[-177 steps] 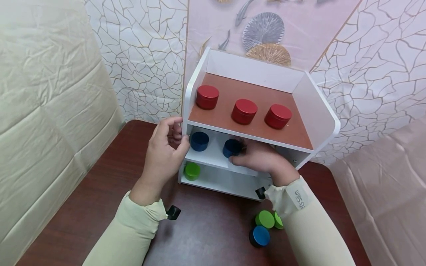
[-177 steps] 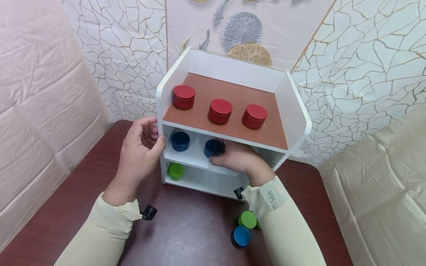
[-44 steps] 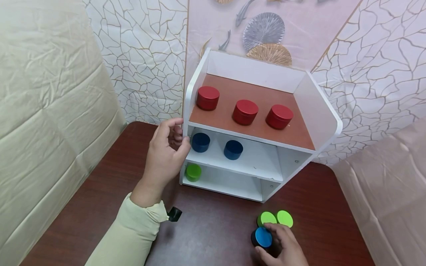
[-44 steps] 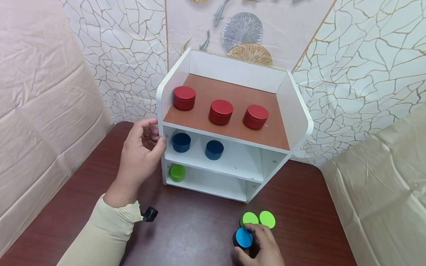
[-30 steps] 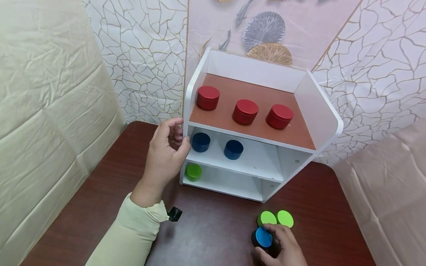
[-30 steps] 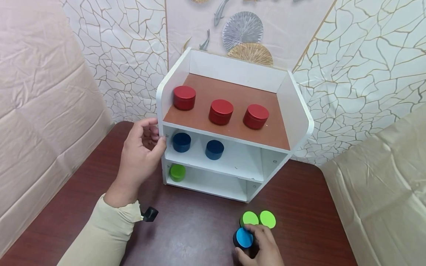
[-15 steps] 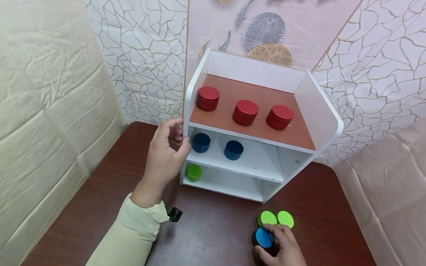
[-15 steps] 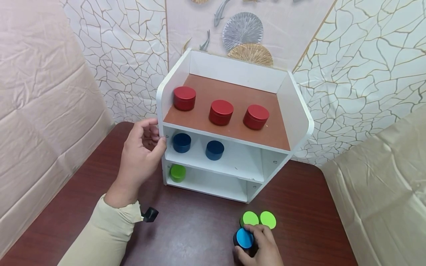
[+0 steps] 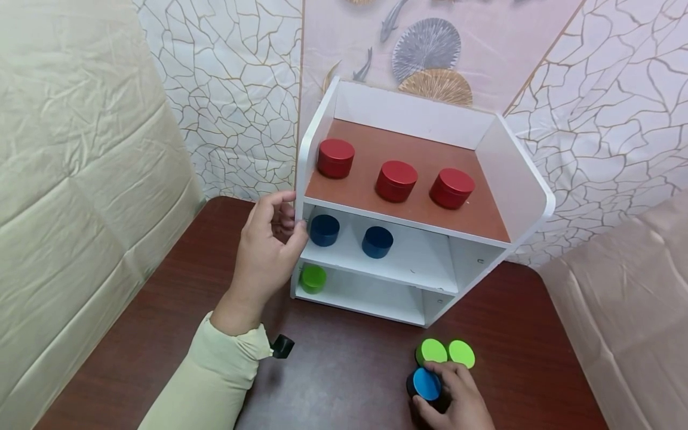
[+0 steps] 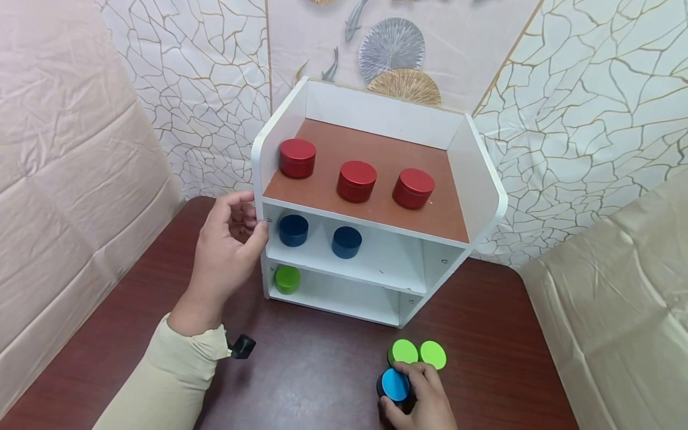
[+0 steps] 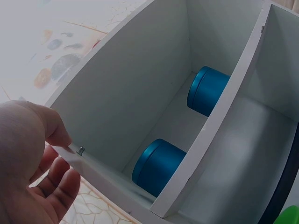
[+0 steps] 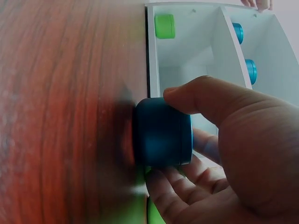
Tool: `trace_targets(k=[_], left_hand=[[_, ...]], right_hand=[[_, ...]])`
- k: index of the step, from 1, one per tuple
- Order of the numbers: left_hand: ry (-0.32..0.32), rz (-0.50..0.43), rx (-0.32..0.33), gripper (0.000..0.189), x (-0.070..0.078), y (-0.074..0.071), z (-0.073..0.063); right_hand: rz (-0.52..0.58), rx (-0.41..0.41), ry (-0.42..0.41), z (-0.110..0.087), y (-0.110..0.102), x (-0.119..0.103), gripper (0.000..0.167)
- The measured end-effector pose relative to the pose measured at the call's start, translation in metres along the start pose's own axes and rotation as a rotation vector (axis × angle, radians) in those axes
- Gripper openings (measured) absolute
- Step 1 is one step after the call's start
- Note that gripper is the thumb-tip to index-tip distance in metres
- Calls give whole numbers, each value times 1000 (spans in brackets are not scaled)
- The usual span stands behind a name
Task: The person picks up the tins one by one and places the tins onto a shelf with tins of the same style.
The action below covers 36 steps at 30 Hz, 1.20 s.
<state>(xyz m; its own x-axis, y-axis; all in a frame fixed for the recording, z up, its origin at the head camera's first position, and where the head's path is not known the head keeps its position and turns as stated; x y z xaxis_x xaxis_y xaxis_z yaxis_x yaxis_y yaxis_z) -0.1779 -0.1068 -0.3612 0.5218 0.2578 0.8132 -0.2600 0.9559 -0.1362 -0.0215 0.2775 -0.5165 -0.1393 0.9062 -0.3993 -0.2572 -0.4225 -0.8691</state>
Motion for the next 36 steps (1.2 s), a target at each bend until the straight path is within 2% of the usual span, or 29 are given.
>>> trace_targets(k=[6,16,26,32,36], left_hand=[[3,0,0,46,0,0,0],[12,-2,-2,47,-1,0,0],[12,2,-4,48,0,0,0],[6,8,-4,47,-1,0,0],[1,14,-5,48,0,0,0]], right_hand=[[7,-22,13,1,-2,-2,61],[14,-129,90,4,-7,-9,59],[40,-71,4,4,-7,-12,60],[126,-87,-15,9,-12,-17,60],[130,-93,-49,13,-18,-23,58]])
Point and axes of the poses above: each hand's wrist, its own z-axis towards the middle knuckle, its own y-axis out of the palm, x = y × z, the point moved 1 cm from there along z, towards the middle knuckle, and after that the axes turned 5 degrees about -z, right-handed, at the moved point
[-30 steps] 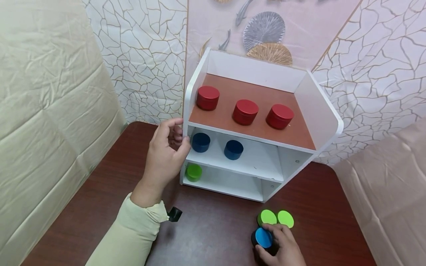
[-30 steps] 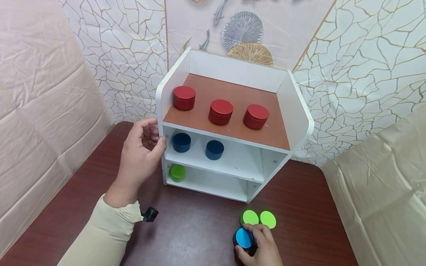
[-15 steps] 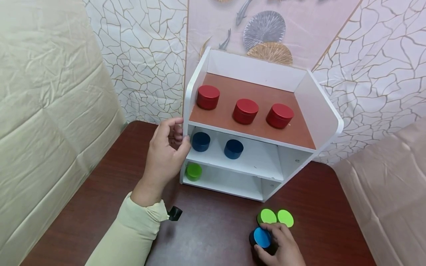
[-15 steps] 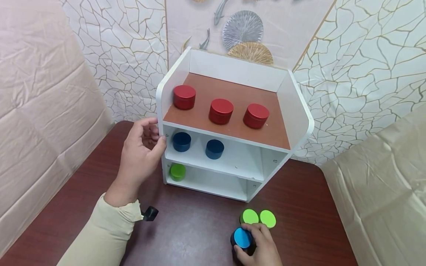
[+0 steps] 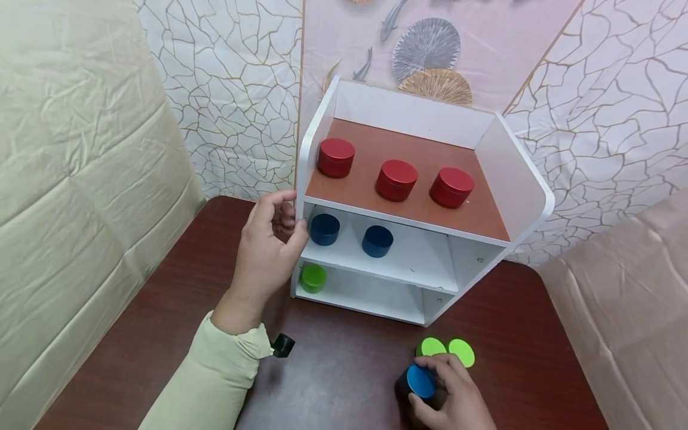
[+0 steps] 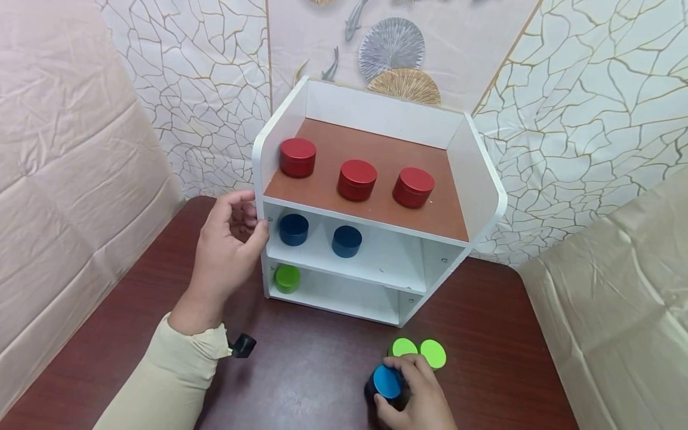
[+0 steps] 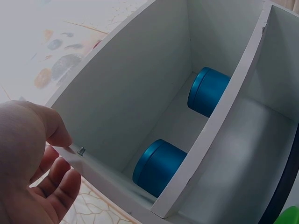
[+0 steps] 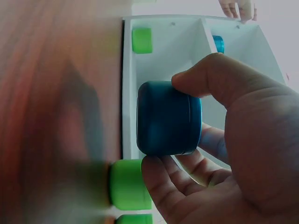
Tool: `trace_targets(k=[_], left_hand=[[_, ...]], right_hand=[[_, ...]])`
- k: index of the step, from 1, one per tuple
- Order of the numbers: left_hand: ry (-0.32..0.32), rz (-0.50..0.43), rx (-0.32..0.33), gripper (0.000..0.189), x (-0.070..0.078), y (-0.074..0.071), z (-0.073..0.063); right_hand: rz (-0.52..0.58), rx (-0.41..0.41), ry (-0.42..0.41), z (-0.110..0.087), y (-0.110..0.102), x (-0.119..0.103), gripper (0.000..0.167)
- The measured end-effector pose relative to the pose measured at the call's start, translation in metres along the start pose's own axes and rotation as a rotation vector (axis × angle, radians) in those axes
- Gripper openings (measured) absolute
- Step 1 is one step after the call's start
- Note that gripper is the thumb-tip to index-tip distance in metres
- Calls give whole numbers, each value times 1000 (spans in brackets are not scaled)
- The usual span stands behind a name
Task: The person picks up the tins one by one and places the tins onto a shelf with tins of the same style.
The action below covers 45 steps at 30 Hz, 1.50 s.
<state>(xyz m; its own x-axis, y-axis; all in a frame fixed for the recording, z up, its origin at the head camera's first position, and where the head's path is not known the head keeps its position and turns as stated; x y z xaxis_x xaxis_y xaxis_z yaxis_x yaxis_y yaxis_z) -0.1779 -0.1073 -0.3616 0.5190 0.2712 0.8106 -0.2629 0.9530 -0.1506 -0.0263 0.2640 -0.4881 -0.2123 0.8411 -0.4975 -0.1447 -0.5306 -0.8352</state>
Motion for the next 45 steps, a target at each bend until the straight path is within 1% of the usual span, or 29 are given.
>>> trace_targets(k=[3,7,11,15,18,25,29,33,39,42,45], left_hand=[[1,0,0,48,0,0,0],[3,-3,2,48,0,0,0],[4,-4,0,47,0,0,0],[4,-3,1,47,0,0,0],[6,-2,3,47,0,0,0],[14,-9,3,47,-1,0,0],[24,-17,7,47,-1,0,0],[25,-20,7,47,-1,0,0],[14,-15,2,47,0,0,0],[12,-14,0,47,0,0,0],[14,-17,4,47,0,0,0]], right_hand=[[-29,4,-39,3,-3,-5,58],[-36,-7,-78,7,-9,-12,59],[-14,-55,-70,13,-15,-23,56],[-1,-110,-30,19,-22,-33,55],[-1,-136,-23,22,-25,-38,55],[-9,-138,-84,26,-32,-46,57],[-21,-146,-93,31,-38,-51,57],[-32,-124,-133,37,-47,-57,60],[-85,-34,-255,52,-59,-62,63],[-114,2,-267,60,-67,-65,61],[-114,18,-253,67,-74,-69,60]])
Point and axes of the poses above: each hand's wrist, its own z-axis towards the middle knuckle, its own y-axis out of the palm, x = y × z, the point moved 1 cm from there along z, towards the middle knuckle, and after that the axes turned 5 degrees about -z, right-handed, at the moved point
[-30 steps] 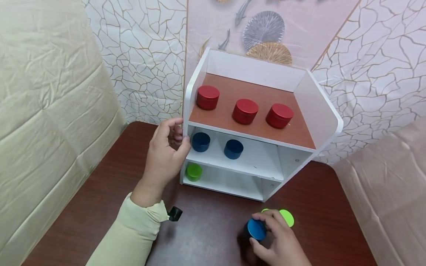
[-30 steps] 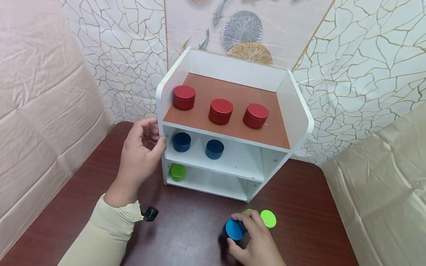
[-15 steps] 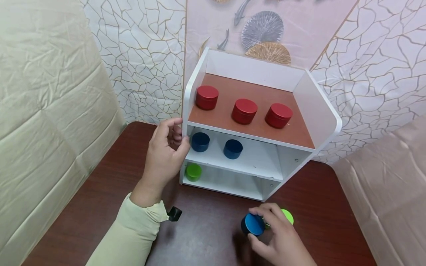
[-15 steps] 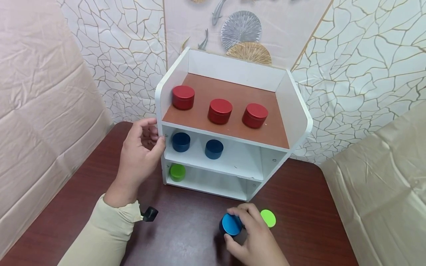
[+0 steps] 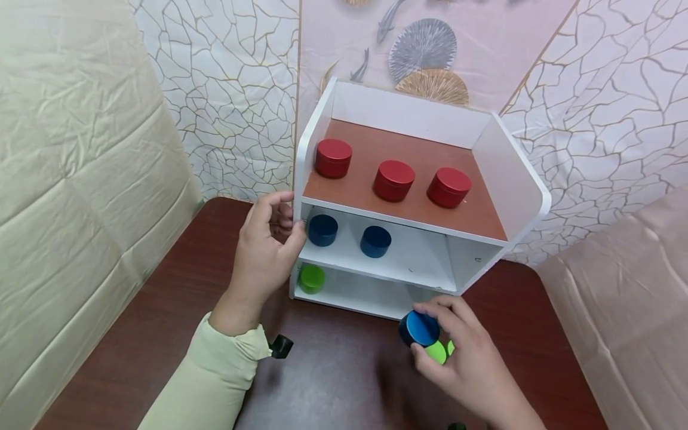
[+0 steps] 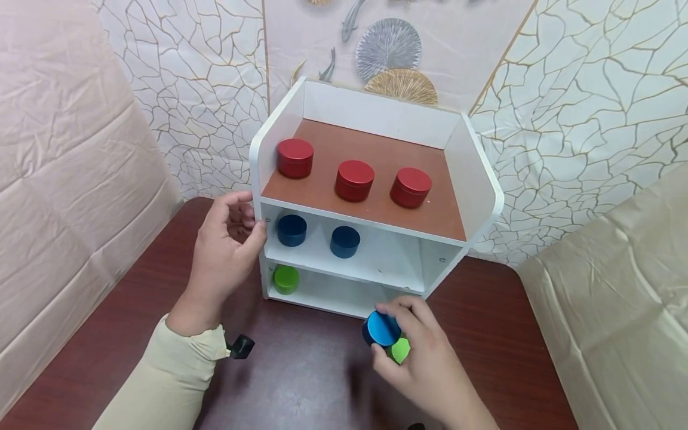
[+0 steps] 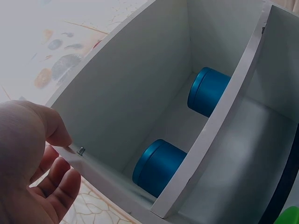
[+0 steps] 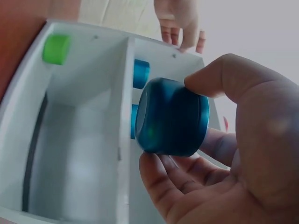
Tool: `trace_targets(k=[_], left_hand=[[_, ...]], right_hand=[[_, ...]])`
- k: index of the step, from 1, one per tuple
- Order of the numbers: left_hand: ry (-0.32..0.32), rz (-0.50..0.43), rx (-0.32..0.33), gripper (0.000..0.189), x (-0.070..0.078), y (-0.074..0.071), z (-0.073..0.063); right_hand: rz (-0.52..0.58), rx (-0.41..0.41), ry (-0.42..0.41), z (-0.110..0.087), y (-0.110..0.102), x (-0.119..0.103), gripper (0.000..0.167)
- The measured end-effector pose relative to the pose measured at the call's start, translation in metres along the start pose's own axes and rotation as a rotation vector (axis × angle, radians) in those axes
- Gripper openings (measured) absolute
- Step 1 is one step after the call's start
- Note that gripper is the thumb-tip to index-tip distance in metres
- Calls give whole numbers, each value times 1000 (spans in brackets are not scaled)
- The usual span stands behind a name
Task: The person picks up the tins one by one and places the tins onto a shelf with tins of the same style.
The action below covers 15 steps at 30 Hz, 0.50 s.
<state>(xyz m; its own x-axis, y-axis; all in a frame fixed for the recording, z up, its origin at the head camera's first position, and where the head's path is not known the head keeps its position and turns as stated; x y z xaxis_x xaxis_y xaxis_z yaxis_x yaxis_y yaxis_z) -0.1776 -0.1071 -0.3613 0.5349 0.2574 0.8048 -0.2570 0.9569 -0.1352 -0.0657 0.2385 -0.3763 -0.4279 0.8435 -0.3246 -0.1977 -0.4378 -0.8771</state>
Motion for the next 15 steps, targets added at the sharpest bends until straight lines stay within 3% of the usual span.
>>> trace_targets(k=[15], left_hand=[[1,10,3,48,0,2,0]], right_hand=[[-17,76,-5,35,-24,5,59]])
Point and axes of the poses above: each hand's wrist, its own z-axis towards the middle knuckle, its own y-axis out of the palm, x = y × z, the point moved 1 cm from there along z, towards the middle knuckle, and after that the axes turned 5 degrees about -z, right-handed, at the moved point
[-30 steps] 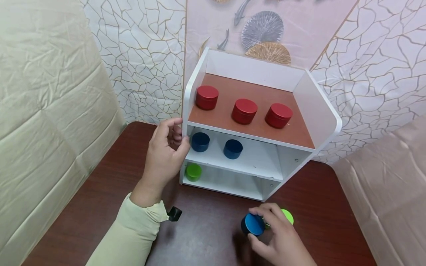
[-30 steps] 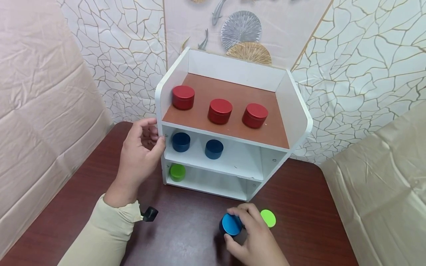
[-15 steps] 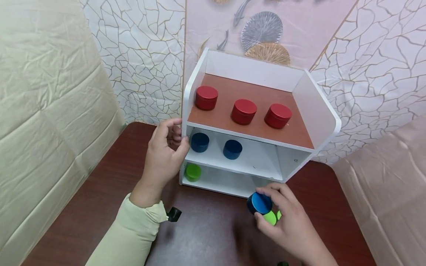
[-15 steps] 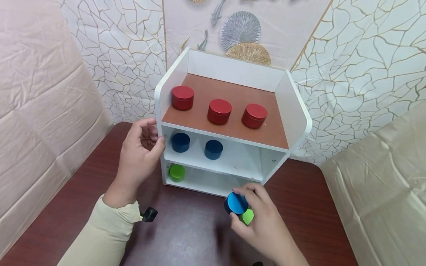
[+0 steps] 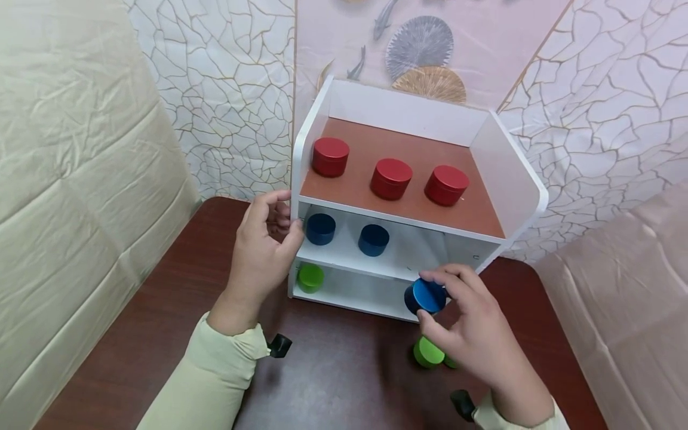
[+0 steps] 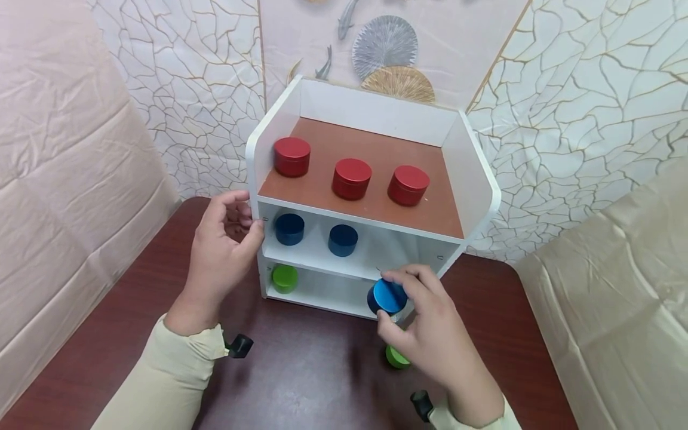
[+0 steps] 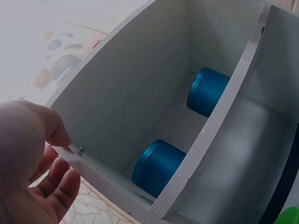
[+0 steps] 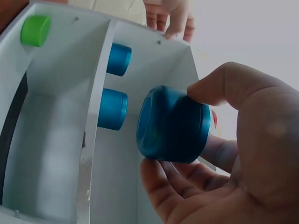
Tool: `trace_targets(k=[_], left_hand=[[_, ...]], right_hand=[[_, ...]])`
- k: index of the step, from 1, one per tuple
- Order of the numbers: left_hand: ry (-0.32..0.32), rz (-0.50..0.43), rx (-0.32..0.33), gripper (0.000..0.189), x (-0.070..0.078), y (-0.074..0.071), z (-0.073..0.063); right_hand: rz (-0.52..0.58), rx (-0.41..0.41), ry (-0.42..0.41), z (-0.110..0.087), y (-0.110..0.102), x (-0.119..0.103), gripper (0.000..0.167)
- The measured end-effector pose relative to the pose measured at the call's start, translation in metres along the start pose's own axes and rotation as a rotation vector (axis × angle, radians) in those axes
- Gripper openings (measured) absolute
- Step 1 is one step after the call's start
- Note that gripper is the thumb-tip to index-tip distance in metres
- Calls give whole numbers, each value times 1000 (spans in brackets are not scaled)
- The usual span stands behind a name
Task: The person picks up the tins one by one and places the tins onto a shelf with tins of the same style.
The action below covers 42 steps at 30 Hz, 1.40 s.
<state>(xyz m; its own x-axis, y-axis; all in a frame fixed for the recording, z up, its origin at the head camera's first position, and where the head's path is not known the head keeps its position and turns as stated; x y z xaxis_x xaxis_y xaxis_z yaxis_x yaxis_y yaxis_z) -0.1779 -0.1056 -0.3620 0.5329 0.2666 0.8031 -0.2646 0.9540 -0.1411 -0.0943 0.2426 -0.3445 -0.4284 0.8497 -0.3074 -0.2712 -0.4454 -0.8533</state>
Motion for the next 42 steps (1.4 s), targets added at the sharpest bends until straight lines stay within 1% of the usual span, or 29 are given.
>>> trace_targets(k=[2,8,15,22,25,31,36,42], left_hand=[[-2,2,1,47,-1,0,0],[-4,1,1,48,-1,-1,0],[-11,5,0,48,-1,-2,0],[-5,0,1,48,-1,-2,0],[-5,1,3,48,-1,-2,1],[-4,-3,5,49,-1,-2,0],[4,-13,16,48,-2,-1,1],[2,-13,13,48,-1,-1,1]], right_hand=[[13,6,16,6,0,2,59],[54,-16,111,21,3,8,56],[89,-26,149,36,8,7,55],[109,-86,219,49,11,10,59],[112,-109,233,56,12,11,60],[87,-124,253,68,18,17,61],[70,-120,269,73,22,21,62],[68,-131,285,77,26,24,65]])
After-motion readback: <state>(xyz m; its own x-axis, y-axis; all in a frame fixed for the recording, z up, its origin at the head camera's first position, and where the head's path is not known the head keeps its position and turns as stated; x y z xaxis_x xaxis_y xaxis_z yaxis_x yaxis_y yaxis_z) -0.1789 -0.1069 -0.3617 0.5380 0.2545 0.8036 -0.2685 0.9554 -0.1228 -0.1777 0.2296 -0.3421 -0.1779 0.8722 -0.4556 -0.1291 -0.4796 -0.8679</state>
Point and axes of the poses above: each hand's wrist, its own z-axis towards the middle knuckle, its own y-axis out of the palm, x = y × z, the point moved 1 cm from there along z, towards the middle knuckle, and after that the axes turned 5 degrees about -z, right-handed, at the moved point
